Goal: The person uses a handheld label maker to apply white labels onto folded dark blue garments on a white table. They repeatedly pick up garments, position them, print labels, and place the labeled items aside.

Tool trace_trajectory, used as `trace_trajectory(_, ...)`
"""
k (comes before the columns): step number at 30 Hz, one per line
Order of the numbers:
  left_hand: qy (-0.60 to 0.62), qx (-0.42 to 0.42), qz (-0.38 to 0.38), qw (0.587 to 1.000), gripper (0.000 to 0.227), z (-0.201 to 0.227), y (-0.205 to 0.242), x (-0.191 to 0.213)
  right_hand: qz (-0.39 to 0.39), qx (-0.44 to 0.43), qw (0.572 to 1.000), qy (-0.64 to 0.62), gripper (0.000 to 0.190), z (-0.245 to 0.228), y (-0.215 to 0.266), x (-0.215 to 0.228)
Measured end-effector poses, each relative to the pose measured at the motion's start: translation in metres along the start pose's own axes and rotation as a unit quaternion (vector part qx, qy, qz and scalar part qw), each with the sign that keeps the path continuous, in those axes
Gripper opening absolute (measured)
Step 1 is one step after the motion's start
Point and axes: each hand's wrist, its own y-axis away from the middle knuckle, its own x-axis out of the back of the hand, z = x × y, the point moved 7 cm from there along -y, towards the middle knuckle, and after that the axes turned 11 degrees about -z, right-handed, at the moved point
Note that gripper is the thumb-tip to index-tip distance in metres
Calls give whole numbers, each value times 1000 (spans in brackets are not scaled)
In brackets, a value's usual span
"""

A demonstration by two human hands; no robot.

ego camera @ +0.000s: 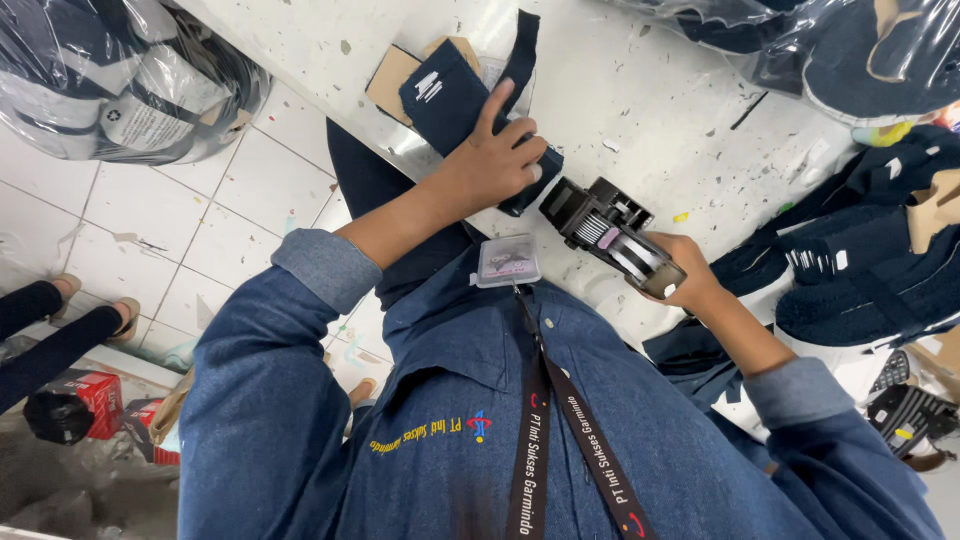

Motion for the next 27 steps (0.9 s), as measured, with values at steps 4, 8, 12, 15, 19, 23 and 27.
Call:
trace_trajectory(4, 5, 6, -8, 1000, 27, 2, 0, -5, -51, -35, 998, 14, 28, -4, -9, -5)
trace_trajectory(8, 56, -12, 33, 998, 19, -3, 0, 9, 3, 74, 996, -50, 37, -5, -1, -2)
trace_trajectory(12, -34, 19, 4, 999, 18, 1, 0, -4, -47, -76, 995, 41, 37, 0, -12, -4)
trace_trajectory(15, 22, 5, -9, 1000, 35, 2, 0, -3, -43, -90, 994, 41, 25, 4, -1, -4)
trace_trajectory(19, 53, -21, 0, 998, 17, 2, 3, 2, -23, -53, 998, 24, 24, -16, -6, -3)
trace_trajectory(23, 60, -79, 88, 991, 26, 10, -3, 24, 75, -131, 987, -51, 25, -19, 27, 25)
trace_trajectory(27, 54, -135, 57, 988, 18, -19, -1, 73, 199, -108, 967, -120, 20, 21, 35, 22)
